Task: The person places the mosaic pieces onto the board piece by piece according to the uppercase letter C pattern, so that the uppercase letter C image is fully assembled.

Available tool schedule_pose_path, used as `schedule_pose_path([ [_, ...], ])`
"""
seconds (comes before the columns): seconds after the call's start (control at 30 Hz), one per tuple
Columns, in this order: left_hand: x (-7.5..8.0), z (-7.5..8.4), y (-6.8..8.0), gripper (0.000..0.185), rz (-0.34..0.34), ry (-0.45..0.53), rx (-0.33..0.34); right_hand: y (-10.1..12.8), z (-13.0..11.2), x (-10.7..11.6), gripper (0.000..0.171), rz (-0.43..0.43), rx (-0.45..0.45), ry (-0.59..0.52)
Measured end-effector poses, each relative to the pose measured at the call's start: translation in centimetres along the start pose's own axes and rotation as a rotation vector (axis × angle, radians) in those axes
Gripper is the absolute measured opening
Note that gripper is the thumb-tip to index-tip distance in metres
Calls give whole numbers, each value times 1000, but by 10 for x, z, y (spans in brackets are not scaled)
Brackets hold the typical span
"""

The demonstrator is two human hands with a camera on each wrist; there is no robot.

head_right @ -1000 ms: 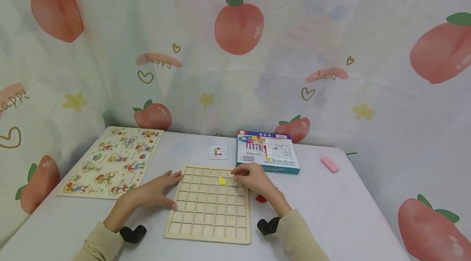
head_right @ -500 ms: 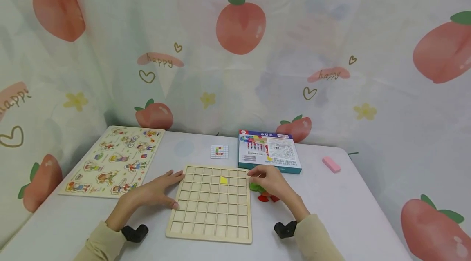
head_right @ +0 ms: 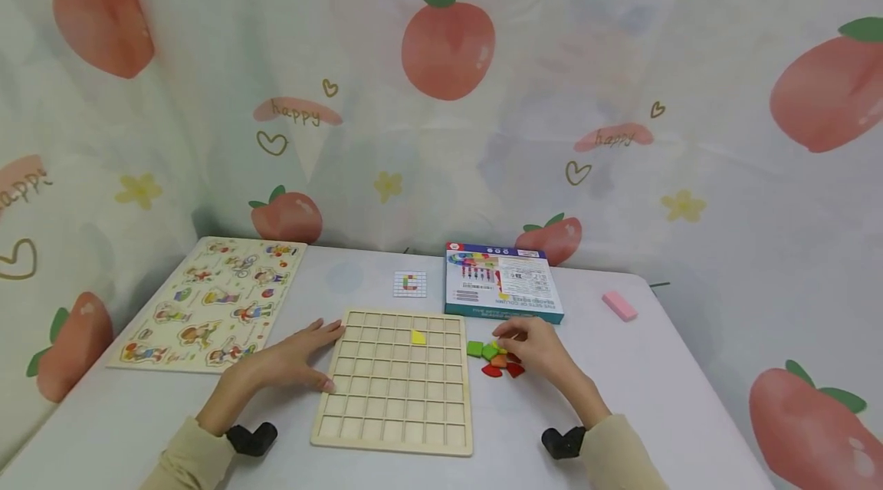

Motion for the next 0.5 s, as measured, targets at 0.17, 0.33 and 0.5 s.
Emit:
schedule_pose_path([
  [0.17, 0, -1, 0, 97, 3, -2, -13, 4, 11, 4, 20, 5, -16, 11],
  [0.33, -1, -3, -1, 97, 6, -3, -23, 8, 18, 9, 24, 4, -23, 17],
  [0.5, -1, -4, -1, 98, 9, -7, -32, 10, 23, 14, 27, -16, -45, 5],
])
Point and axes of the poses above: each hand's wrist, its own y-axis away from the middle knuckle, its own x-axis out of the back of the hand, z = x × y, the point moved 4 cm from there along -y, towards the middle knuckle, and after that the axes turned 6 degrees about x, right-handed, at the moved point
